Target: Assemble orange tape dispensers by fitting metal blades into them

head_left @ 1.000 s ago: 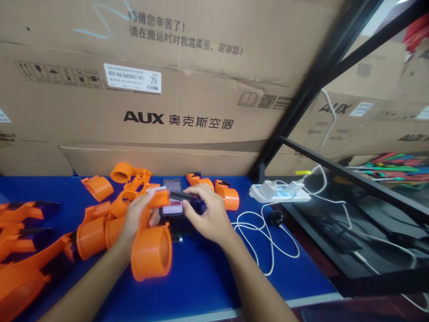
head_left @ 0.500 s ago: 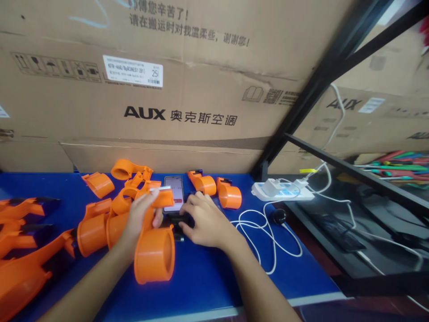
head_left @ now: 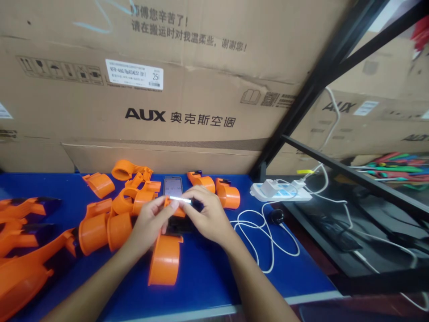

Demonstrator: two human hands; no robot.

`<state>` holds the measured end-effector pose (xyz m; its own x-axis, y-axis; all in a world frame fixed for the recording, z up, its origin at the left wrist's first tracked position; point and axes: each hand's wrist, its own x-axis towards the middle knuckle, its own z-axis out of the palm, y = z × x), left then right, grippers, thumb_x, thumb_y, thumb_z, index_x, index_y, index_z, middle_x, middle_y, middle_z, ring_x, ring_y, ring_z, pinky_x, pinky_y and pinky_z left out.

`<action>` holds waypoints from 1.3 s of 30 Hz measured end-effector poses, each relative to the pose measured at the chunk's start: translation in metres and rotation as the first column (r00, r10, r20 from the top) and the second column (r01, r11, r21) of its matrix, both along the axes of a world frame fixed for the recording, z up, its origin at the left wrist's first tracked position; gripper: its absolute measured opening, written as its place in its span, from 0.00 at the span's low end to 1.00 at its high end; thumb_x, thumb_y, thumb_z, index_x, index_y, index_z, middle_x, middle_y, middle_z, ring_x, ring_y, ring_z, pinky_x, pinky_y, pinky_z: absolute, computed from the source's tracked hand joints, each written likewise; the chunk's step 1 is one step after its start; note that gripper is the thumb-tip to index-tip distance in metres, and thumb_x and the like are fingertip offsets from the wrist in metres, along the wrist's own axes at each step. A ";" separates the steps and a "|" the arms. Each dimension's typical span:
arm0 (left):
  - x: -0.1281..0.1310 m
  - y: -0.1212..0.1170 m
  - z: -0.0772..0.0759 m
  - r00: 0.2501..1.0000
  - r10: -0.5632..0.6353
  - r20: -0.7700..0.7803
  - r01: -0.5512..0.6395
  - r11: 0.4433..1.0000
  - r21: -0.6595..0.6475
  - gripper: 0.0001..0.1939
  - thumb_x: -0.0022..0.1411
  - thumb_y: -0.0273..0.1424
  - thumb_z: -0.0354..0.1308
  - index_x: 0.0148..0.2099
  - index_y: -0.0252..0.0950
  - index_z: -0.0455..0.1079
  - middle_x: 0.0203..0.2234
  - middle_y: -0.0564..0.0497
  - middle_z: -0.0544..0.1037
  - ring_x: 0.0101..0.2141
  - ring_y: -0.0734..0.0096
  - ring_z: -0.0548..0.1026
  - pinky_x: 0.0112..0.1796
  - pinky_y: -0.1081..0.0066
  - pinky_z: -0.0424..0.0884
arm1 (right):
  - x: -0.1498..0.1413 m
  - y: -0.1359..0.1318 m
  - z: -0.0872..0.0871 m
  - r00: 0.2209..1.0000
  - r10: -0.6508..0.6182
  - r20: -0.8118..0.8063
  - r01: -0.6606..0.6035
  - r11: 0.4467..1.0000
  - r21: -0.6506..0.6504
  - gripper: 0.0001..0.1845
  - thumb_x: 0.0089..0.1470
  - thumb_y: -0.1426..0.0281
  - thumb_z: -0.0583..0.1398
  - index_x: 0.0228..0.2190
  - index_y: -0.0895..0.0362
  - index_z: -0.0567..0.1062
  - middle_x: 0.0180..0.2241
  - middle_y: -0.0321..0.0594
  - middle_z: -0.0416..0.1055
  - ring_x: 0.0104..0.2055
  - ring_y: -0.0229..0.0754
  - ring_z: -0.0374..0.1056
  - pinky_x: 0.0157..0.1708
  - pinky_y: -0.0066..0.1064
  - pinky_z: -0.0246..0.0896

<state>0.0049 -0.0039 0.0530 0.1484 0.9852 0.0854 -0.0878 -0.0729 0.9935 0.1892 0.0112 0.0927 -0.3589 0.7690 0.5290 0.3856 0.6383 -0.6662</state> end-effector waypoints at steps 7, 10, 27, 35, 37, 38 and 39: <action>-0.024 0.011 0.014 0.973 0.087 0.212 -0.074 0.995 -0.071 0.27 0.65 0.51 0.58 0.21 0.38 0.63 0.10 0.54 0.61 0.14 0.76 0.59 0.18 0.73 0.53 | 0.018 0.008 -0.001 0.957 -0.282 -0.062 0.285 0.957 0.056 0.06 0.64 0.67 0.62 0.34 0.54 0.77 0.34 0.39 0.76 0.37 0.44 0.70 0.41 0.37 0.63; -0.037 0.012 0.023 0.922 -0.050 0.384 0.132 0.973 -0.191 0.32 0.67 0.55 0.51 0.19 0.39 0.60 0.12 0.52 0.60 0.15 0.75 0.61 0.18 0.72 0.58 | 0.025 0.011 -0.002 0.954 -0.298 -0.020 0.298 0.950 0.096 0.07 0.62 0.68 0.62 0.31 0.54 0.76 0.32 0.38 0.74 0.37 0.45 0.69 0.43 0.38 0.61; -0.033 0.012 0.023 0.891 -0.114 0.439 0.265 0.917 -0.298 0.33 0.63 0.58 0.54 0.20 0.37 0.63 0.12 0.52 0.62 0.15 0.75 0.63 0.17 0.74 0.60 | -0.004 -0.016 -0.013 0.765 0.335 0.550 -0.260 0.942 -0.213 0.07 0.52 0.70 0.68 0.29 0.55 0.74 0.41 0.40 0.63 0.45 0.48 0.58 0.50 0.42 0.55; -0.024 0.009 0.021 0.940 0.027 0.341 0.062 0.967 -0.248 0.36 0.65 0.58 0.51 0.17 0.35 0.64 0.11 0.51 0.63 0.14 0.76 0.62 0.19 0.74 0.59 | 0.010 -0.016 0.008 0.863 0.290 0.415 -0.244 0.956 -0.161 0.13 0.56 0.71 0.63 0.44 0.53 0.75 0.45 0.42 0.67 0.49 0.50 0.61 0.52 0.46 0.59; -0.021 0.007 0.020 0.942 0.098 0.322 -0.029 0.977 -0.212 0.36 0.66 0.59 0.51 0.18 0.35 0.64 0.12 0.51 0.65 0.15 0.75 0.64 0.20 0.74 0.62 | 0.011 -0.018 0.013 0.880 0.364 0.304 -0.316 0.928 -0.196 0.25 0.56 0.66 0.66 0.55 0.52 0.71 0.50 0.44 0.69 0.53 0.52 0.62 0.55 0.47 0.61; -0.020 0.007 0.019 0.937 0.141 0.321 -0.078 0.976 -0.201 0.36 0.65 0.59 0.52 0.19 0.35 0.64 0.12 0.51 0.66 0.16 0.75 0.66 0.21 0.73 0.63 | 0.010 -0.019 0.014 0.884 0.393 0.253 -0.343 0.913 -0.220 0.32 0.55 0.63 0.68 0.59 0.51 0.68 0.52 0.45 0.69 0.55 0.52 0.63 0.57 0.47 0.61; -0.019 0.007 0.018 0.927 0.180 0.330 -0.119 0.973 -0.197 0.35 0.65 0.59 0.53 0.20 0.35 0.65 0.13 0.51 0.67 0.17 0.74 0.67 0.21 0.73 0.64 | 0.007 -0.021 0.013 0.890 0.406 0.210 -0.354 0.903 -0.244 0.39 0.53 0.59 0.70 0.62 0.51 0.65 0.55 0.45 0.68 0.56 0.53 0.64 0.58 0.48 0.61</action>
<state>-0.0138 0.0027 0.0712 -0.0101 0.9978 -0.0661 -0.4272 0.0555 0.9025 0.1966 -0.0099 0.1061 -0.7443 0.6239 0.2383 0.3089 0.6379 -0.7055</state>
